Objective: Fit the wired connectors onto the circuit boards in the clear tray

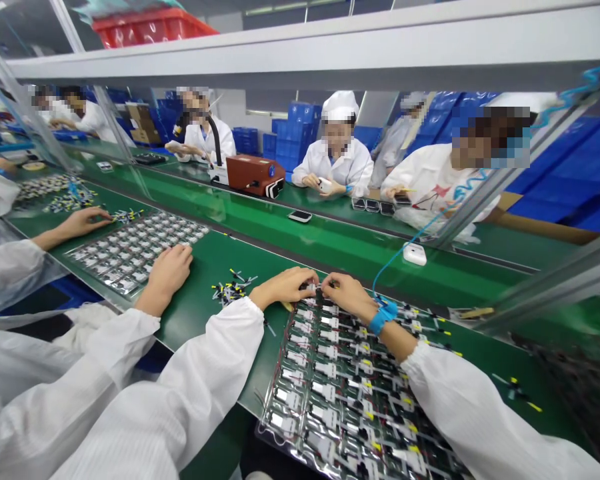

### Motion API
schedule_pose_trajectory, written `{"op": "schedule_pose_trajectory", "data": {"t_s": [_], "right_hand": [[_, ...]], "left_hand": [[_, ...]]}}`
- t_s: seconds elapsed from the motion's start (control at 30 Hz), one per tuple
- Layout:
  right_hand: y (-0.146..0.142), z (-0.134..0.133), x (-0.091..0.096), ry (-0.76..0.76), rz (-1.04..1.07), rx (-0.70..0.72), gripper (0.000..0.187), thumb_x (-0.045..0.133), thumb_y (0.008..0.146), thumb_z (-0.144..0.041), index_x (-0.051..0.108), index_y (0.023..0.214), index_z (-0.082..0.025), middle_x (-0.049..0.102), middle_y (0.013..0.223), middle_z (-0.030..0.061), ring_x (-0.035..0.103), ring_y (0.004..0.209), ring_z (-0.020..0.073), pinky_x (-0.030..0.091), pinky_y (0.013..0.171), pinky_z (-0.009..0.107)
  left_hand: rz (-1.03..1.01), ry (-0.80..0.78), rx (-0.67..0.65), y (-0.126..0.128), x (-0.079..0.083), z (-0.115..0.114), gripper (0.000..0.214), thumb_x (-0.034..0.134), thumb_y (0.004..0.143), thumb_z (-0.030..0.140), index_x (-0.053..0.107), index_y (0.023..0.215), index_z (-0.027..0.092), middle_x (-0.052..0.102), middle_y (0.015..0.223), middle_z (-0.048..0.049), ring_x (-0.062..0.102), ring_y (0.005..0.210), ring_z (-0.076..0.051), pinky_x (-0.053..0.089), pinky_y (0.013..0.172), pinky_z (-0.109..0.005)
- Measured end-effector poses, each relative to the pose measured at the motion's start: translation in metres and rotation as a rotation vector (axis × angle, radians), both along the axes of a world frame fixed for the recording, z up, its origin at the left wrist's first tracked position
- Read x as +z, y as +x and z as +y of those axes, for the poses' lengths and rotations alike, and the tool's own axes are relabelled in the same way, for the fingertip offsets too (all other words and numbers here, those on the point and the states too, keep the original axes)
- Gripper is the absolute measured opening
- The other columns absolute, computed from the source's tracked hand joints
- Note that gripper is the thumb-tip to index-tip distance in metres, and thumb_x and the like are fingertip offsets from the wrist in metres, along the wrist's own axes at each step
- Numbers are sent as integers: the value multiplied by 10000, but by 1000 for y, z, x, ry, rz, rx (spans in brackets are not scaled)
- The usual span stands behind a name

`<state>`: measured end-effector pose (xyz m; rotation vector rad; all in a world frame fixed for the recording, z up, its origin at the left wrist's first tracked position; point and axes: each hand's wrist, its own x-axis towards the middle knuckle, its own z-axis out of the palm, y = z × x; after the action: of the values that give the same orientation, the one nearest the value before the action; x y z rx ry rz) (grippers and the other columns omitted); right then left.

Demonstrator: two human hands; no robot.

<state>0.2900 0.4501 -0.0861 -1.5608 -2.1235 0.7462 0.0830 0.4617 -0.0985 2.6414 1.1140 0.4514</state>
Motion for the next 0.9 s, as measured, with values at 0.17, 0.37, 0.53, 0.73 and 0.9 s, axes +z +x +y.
{"op": "schedule_pose_trajectory", "data": {"t_s": [0.17, 0.37, 0.53, 0.73, 0.9], "right_hand": [[-2, 3, -1, -33, 3, 17, 147, 588, 836, -220, 733, 862, -224, 748, 756, -7, 639, 679, 152, 411, 625, 236], [-3, 4, -2, -33, 3, 38, 170, 588, 836, -228, 757, 856, -220, 747, 753, 0, 644, 691, 161, 424, 641, 245], [-1, 4, -4, -29, 7, 48, 181, 588, 850, -249, 761, 887, -215, 761, 791, 8, 669, 750, 171, 438, 669, 248], [-4, 2, -6, -10, -4, 23, 175, 594, 853, -242, 762, 866, -196, 756, 804, 21, 664, 756, 173, 435, 689, 258], [-6, 0, -5, 7, -2, 30, 182, 588, 848, -241, 764, 833, -196, 740, 762, 14, 645, 714, 164, 435, 682, 259]], "left_hand": [[9, 1, 5, -2, -6, 5, 244, 657, 936, 317, 632, 1154, 210, 681, 1175, -67, 613, 1129, -239, 449, 988, -334], [-59, -44, 29, -2, -6, 8, 317, 710, 898, 299, 606, 1183, 207, 696, 1094, -56, 646, 1048, -216, 479, 917, -301], [-56, -68, 45, -1, -3, 8, 256, 739, 876, 282, 662, 1093, 169, 722, 1038, -66, 670, 997, -212, 484, 873, -285], [-88, -94, 73, -1, -5, 10, 244, 755, 868, 299, 715, 1061, 156, 752, 1005, -61, 689, 935, -200, 469, 807, -255], [-98, -126, 102, -2, -6, 11, 239, 757, 865, 339, 737, 1026, 164, 763, 979, -44, 690, 898, -182, 457, 772, -234]]}}
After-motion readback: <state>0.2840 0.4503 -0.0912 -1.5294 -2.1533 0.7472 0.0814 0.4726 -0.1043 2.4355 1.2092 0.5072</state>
